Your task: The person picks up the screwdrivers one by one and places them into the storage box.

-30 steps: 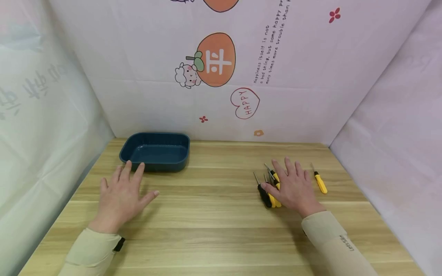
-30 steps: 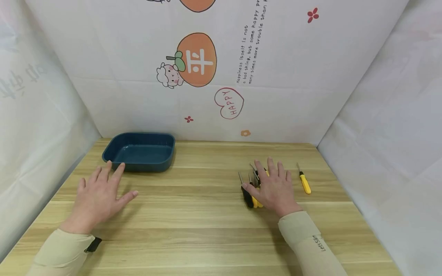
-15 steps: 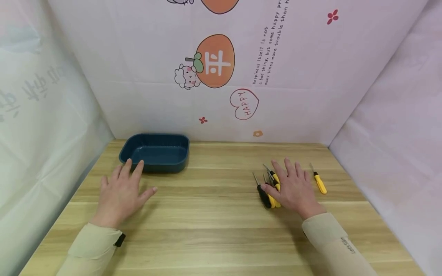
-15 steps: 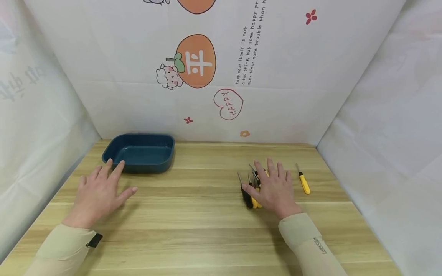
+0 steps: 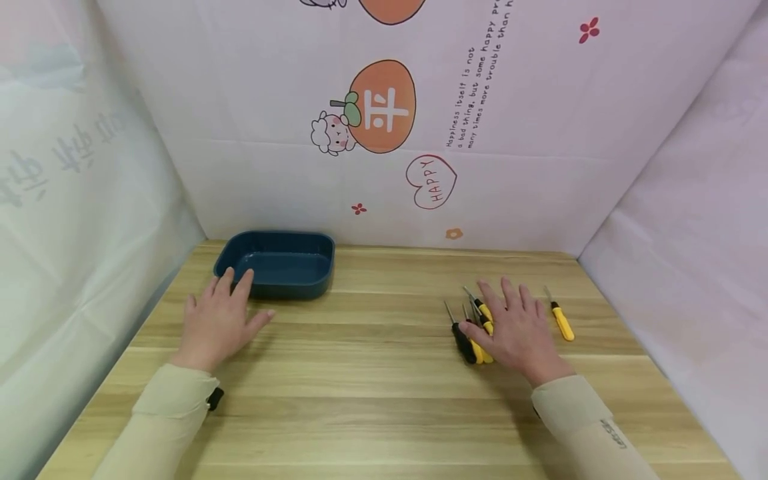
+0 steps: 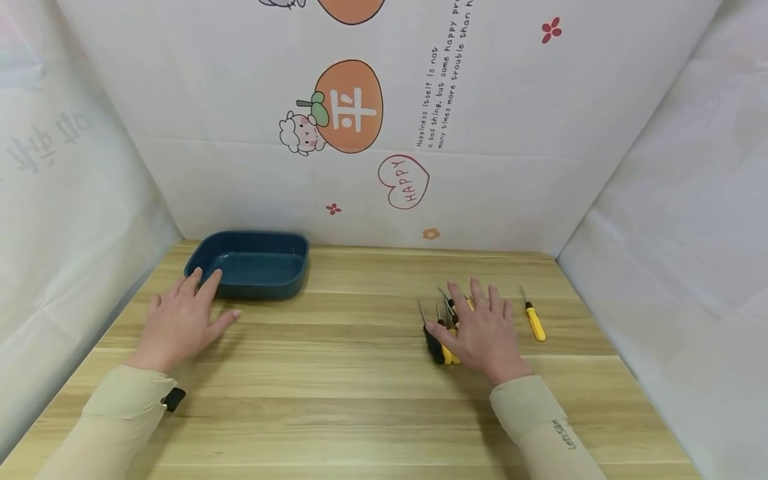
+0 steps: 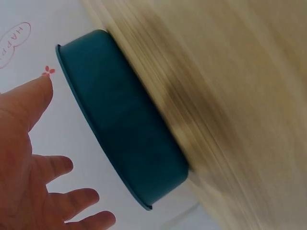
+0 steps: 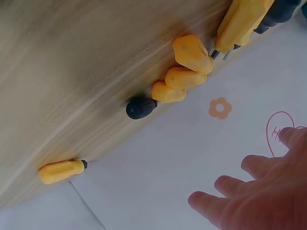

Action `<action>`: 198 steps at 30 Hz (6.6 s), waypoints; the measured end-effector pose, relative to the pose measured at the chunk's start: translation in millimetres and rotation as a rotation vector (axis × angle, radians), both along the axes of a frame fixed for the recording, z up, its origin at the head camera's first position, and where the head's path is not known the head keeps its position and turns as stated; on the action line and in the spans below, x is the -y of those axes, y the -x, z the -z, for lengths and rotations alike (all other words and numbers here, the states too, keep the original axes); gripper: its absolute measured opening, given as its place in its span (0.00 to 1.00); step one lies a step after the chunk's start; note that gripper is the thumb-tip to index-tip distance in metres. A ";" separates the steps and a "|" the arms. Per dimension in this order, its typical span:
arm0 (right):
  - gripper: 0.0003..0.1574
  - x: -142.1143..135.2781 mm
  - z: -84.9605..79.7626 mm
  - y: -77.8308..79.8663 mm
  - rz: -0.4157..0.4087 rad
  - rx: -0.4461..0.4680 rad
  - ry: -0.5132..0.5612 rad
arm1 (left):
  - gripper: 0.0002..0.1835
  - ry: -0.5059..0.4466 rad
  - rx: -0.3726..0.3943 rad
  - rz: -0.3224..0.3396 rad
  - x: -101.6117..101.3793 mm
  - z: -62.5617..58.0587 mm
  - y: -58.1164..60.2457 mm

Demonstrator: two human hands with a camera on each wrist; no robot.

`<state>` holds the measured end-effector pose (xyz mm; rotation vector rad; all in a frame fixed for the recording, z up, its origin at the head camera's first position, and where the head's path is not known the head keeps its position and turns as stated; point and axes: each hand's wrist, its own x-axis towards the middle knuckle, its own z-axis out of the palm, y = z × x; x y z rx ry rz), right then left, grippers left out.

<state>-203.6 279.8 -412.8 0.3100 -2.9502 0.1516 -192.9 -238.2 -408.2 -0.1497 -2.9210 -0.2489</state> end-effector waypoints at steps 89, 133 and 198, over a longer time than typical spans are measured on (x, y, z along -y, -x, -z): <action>0.62 -9.4 5.2 -12.1 0.003 0.006 0.004 | 0.23 -0.209 -0.038 -0.062 17.7 10.2 16.8; 0.62 -7.7 5.5 -15.2 -0.003 0.002 0.010 | 0.23 -0.285 -0.006 -0.171 22.6 10.1 14.8; 0.64 -9.2 7.6 -14.9 0.004 0.049 -0.018 | 0.41 -1.229 0.359 -0.170 -7.9 18.6 -3.0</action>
